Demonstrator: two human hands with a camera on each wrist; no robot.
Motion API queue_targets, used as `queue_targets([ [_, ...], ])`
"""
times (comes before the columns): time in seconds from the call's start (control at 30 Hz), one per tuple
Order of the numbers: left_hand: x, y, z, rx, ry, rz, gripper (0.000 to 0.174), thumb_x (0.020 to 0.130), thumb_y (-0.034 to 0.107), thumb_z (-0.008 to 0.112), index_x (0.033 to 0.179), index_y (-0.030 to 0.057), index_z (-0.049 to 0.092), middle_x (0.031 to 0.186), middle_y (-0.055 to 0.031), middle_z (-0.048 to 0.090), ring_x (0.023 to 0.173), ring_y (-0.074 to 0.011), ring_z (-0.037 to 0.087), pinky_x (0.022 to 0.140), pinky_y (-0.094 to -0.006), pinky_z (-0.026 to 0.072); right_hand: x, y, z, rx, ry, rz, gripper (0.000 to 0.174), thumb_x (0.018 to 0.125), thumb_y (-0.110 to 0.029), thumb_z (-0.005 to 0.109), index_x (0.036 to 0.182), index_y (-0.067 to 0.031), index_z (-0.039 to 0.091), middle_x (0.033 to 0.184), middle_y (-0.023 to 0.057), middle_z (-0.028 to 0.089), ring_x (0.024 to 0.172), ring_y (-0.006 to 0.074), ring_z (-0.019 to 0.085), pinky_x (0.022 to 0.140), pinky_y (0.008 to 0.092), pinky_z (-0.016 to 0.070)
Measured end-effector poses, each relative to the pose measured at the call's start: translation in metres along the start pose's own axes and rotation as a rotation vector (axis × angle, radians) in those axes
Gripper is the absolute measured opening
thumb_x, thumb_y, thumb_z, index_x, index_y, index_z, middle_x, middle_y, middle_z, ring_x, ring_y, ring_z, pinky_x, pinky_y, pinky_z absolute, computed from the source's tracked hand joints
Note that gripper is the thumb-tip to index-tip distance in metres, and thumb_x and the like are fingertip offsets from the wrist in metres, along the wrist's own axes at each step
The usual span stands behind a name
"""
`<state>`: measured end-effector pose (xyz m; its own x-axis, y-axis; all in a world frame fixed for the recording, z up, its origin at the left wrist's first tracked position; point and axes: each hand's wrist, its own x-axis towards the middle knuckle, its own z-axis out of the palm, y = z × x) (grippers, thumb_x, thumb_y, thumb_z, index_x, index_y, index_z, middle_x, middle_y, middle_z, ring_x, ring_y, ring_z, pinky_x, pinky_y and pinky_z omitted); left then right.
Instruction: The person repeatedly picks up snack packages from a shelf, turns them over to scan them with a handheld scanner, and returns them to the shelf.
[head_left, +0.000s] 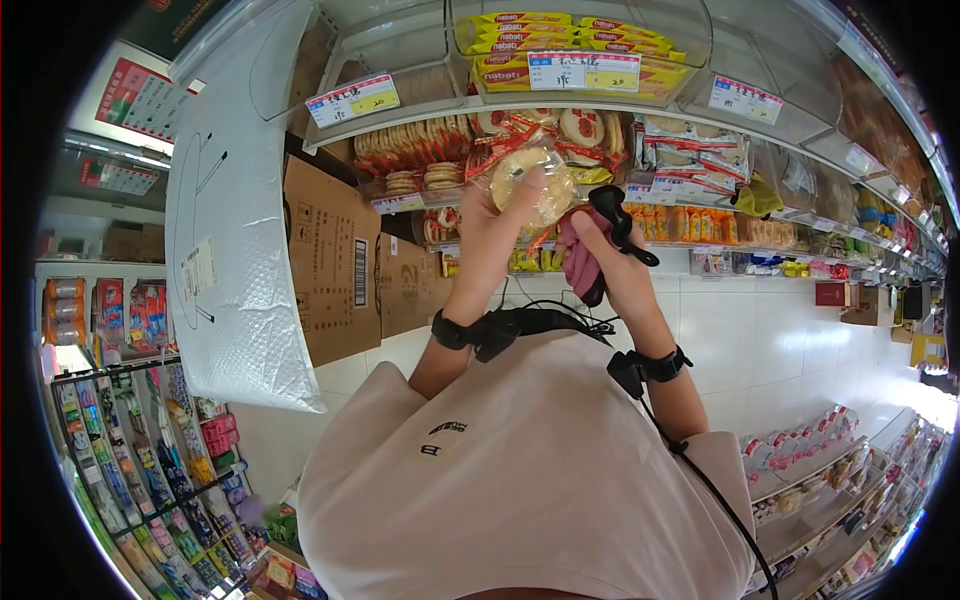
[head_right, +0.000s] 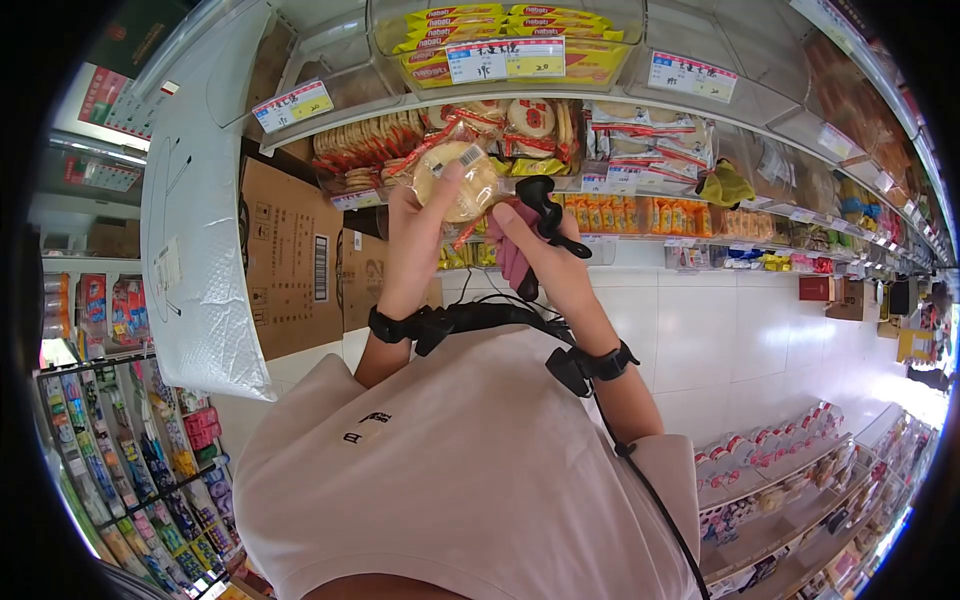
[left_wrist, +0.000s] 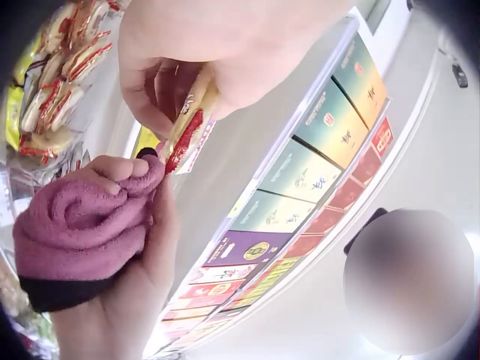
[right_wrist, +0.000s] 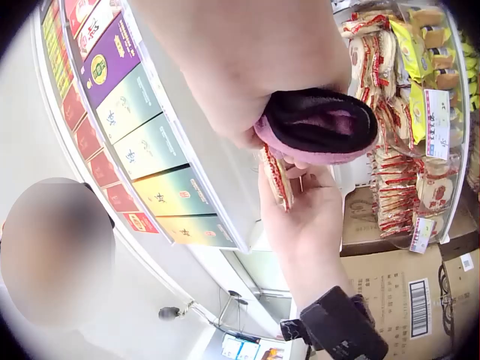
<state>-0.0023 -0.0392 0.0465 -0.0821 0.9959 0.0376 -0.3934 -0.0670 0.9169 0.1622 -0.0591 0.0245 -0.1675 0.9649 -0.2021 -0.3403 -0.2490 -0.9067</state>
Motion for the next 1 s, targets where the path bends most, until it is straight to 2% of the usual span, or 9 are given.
queue_targets([
  [0.23, 0.002, -0.007, 0.0, 0.045, -0.011, -0.006, 0.034, 0.097, 0.024, 0.068, 0.119, -0.0031, 0.065, 0.106, -0.0057, 0.07, 0.091, -0.008, 0.065, 0.08, -0.0253, 0.0533, 0.004, 0.003, -0.004, 0.001, -0.012, -0.001, 0.021, 0.091, -0.019, 0.075, 0.097, 0.0001, 0.068, 0.081, 0.0077, 0.071, 0.071, 0.0141, 0.068, 0.065, 0.028, 0.0542],
  [0.43, 0.006, -0.009, -0.004, -0.453, -0.024, -0.388, 0.041, 0.098, 0.022, 0.063, 0.132, 0.0007, 0.056, 0.121, -0.0101, 0.066, 0.109, -0.0196, 0.066, 0.093, -0.0346, 0.054, -0.005, 0.001, 0.0, 0.095, -0.067, -0.003, 0.02, 0.09, -0.013, 0.071, 0.103, 0.0005, 0.065, 0.086, 0.0105, 0.071, 0.074, 0.0176, 0.068, 0.068, 0.0309, 0.0554],
  [0.53, 0.007, -0.004, -0.002, -0.478, -0.098, -0.41, 0.041, 0.099, 0.021, 0.061, 0.134, 0.0021, 0.055, 0.124, -0.0102, 0.065, 0.114, -0.021, 0.064, 0.098, -0.0363, 0.0515, -0.003, 0.002, -0.006, 0.125, -0.113, 0.048, 0.023, 0.092, -0.015, 0.069, 0.108, 0.0003, 0.062, 0.09, 0.0103, 0.07, 0.077, 0.0184, 0.068, 0.071, 0.0319, 0.0556],
  [0.67, 0.011, -0.008, -0.005, -0.373, -0.018, -0.202, 0.039, 0.098, 0.018, 0.064, 0.131, -0.0005, 0.056, 0.125, -0.0105, 0.065, 0.113, -0.0199, 0.064, 0.096, -0.0364, 0.052, 0.001, 0.001, 0.001, 0.127, -0.042, -0.002, 0.023, 0.093, -0.021, 0.07, 0.105, -0.0023, 0.064, 0.083, 0.0062, 0.07, 0.068, 0.0132, 0.064, 0.063, 0.0269, 0.0519],
  [0.77, 0.013, -0.013, -0.006, -0.283, -0.042, -0.034, 0.037, 0.101, 0.019, 0.06, 0.132, -0.0012, 0.055, 0.125, -0.0099, 0.065, 0.114, -0.0182, 0.063, 0.096, -0.0351, 0.0512, 0.007, 0.007, -0.003, 0.013, 0.323, -0.161, 0.022, 0.095, -0.022, 0.068, 0.106, -0.0031, 0.064, 0.086, 0.0029, 0.069, 0.072, 0.0096, 0.06, 0.068, 0.0245, 0.0495],
  [0.8, 0.011, -0.008, -0.003, -0.256, -0.062, -0.016, 0.037, 0.101, 0.019, 0.059, 0.132, -0.0014, 0.055, 0.126, -0.0098, 0.065, 0.115, -0.0173, 0.063, 0.096, -0.0342, 0.051, 0.001, -0.007, -0.009, -0.107, 0.269, -0.091, 0.026, 0.098, -0.021, 0.065, 0.115, -0.0023, 0.061, 0.107, 0.0066, 0.069, 0.089, 0.0102, 0.058, 0.082, 0.0251, 0.0483],
  [0.87, 0.008, -0.008, 0.004, -0.284, -0.082, -0.049, 0.038, 0.103, 0.023, 0.057, 0.132, -0.0016, 0.055, 0.125, -0.0094, 0.065, 0.114, -0.0155, 0.063, 0.094, -0.0323, 0.0512, 0.003, -0.01, 0.001, -0.284, 0.278, -0.402, 0.031, 0.099, -0.021, 0.059, 0.124, -0.002, 0.058, 0.121, 0.0087, 0.064, 0.1, 0.0131, 0.059, 0.088, 0.0287, 0.0471],
  [0.93, 0.002, -0.015, 0.013, -0.395, -0.083, -0.164, 0.04, 0.105, 0.029, 0.054, 0.132, -0.0016, 0.054, 0.123, -0.0089, 0.065, 0.11, -0.0135, 0.064, 0.091, -0.0303, 0.0518, 0.009, -0.007, 0.014, -0.647, 0.239, -0.895, 0.042, 0.099, -0.015, 0.05, 0.137, 0.001, 0.051, 0.144, 0.0182, 0.052, 0.127, 0.0263, 0.054, 0.103, 0.035, 0.0419],
  [1.0, -0.005, -0.011, 0.022, -0.389, -0.106, -0.22, 0.044, 0.107, 0.032, 0.049, 0.134, -0.0017, 0.053, 0.129, -0.0107, 0.063, 0.117, -0.0171, 0.061, 0.1, -0.0342, 0.048, -0.002, -0.023, 0.027, -1.132, 0.071, -0.981, 0.047, 0.095, -0.013, 0.053, 0.139, 0.0049, 0.048, 0.151, 0.026, 0.041, 0.138, 0.0411, 0.043, 0.112, 0.0446, 0.0346],
])
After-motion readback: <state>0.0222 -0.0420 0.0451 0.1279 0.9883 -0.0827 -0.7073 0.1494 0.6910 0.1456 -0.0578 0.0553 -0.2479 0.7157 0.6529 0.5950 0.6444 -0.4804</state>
